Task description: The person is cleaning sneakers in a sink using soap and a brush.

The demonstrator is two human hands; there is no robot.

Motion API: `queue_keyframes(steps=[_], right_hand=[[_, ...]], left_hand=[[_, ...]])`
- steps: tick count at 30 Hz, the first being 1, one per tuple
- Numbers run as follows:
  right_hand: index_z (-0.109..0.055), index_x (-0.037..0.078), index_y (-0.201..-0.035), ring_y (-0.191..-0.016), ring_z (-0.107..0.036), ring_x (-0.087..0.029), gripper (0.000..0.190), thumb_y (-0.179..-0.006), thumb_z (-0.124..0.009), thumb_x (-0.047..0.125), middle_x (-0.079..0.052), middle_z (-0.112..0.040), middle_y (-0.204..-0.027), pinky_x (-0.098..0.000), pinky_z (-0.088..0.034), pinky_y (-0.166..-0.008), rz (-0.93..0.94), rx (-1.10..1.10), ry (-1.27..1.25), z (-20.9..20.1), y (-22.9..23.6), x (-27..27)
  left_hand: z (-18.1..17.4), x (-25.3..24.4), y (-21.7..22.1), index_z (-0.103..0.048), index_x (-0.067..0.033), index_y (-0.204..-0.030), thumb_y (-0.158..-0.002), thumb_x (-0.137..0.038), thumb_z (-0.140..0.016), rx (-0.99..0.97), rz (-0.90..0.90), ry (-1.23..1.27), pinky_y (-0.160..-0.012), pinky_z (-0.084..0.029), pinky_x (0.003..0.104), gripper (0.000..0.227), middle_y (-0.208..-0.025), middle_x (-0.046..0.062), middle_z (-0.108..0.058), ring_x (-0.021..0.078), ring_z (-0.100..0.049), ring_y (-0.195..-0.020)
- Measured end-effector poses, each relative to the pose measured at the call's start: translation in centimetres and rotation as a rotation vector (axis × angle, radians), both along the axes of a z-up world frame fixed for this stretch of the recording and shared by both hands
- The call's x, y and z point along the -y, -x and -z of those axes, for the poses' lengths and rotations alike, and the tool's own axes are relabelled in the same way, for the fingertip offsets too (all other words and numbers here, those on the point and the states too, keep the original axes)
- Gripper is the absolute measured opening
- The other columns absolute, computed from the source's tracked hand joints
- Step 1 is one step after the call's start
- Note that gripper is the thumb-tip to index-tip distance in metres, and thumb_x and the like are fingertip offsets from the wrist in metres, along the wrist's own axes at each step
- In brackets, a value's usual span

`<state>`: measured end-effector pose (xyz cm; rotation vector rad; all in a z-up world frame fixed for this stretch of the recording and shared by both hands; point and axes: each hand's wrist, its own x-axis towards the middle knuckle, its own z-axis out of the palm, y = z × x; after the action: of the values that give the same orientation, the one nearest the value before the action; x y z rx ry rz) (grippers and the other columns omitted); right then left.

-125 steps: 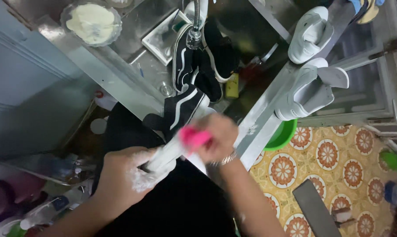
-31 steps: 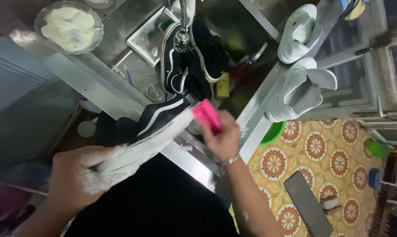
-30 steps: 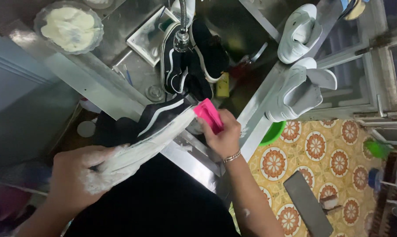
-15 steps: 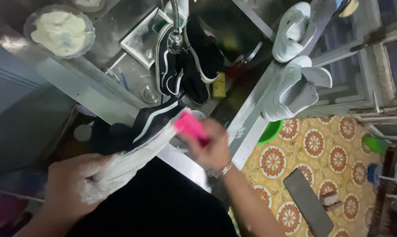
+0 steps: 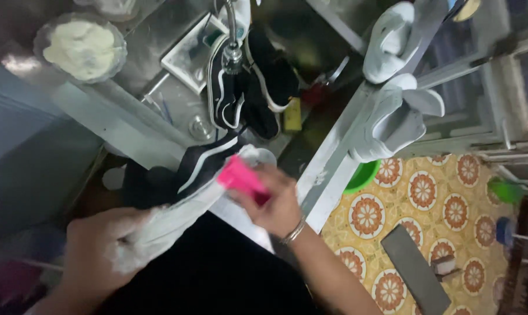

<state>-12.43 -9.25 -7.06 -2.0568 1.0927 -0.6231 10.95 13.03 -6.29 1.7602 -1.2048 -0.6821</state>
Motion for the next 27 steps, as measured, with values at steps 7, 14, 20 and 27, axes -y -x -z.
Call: queue_keyframes(steps=[7, 14, 20, 27], right_hand=[[-0.076, 0.003, -0.094, -0.069, -0.072, -0.02, 0.015, -0.085, -0.083, 0.013, -0.009, -0.073, -0.084, -0.0297, -0.057, -0.062, -0.038, 0.118, -0.014, 0.2, -0.1, -1.0], [-0.07, -0.001, -0.08, -0.059, -0.065, -0.022, 0.03, -0.083, -0.091, 0.021, -0.011, -0.067, -0.07, -0.0335, -0.053, -0.058, 0.13, -0.077, -0.067, 0.7, 0.3, -1.1], [-0.074, 0.003, -0.094, -0.074, -0.069, -0.02, 0.025, -0.081, -0.088, 0.019, -0.01, -0.071, -0.086, -0.03, -0.056, -0.069, -0.193, 0.268, 0.057, -0.2, 0.1, -2.5], [-0.072, 0.0, -0.101, -0.077, -0.069, -0.016, 0.027, -0.085, -0.085, 0.018, -0.007, -0.069, -0.09, -0.0302, -0.057, -0.073, -0.27, 0.292, 0.076, -1.5, -0.2, -3.0]], left_hand=[[-2.2, 1.5, 0.8, -0.077, -0.0012, -0.102, -0.062, -0.028, -0.086, 0.047, -0.051, -0.088, -0.06, -0.057, 0.033, 0.049, -0.076, 0.014, -0.076, 0.0185, -0.074, -0.065], [-2.3, 1.5, 1.2, -0.074, -0.003, -0.113, -0.066, -0.031, -0.085, 0.049, 0.009, 0.002, -0.065, -0.06, 0.03, 0.056, -0.089, 0.015, -0.078, 0.0193, -0.079, -0.072], [-2.1, 0.8, 1.5, -0.075, -0.002, -0.118, -0.061, -0.032, -0.087, 0.001, 0.005, -0.115, -0.063, -0.059, 0.032, 0.066, -0.089, 0.012, -0.079, 0.0184, -0.073, -0.071], [-2.6, 1.5, 1.8, -0.074, -0.0011, -0.111, -0.058, -0.024, -0.085, 0.032, 0.031, -0.147, -0.063, -0.059, 0.033, 0.06, -0.085, 0.013, -0.078, 0.0187, -0.078, -0.07]])
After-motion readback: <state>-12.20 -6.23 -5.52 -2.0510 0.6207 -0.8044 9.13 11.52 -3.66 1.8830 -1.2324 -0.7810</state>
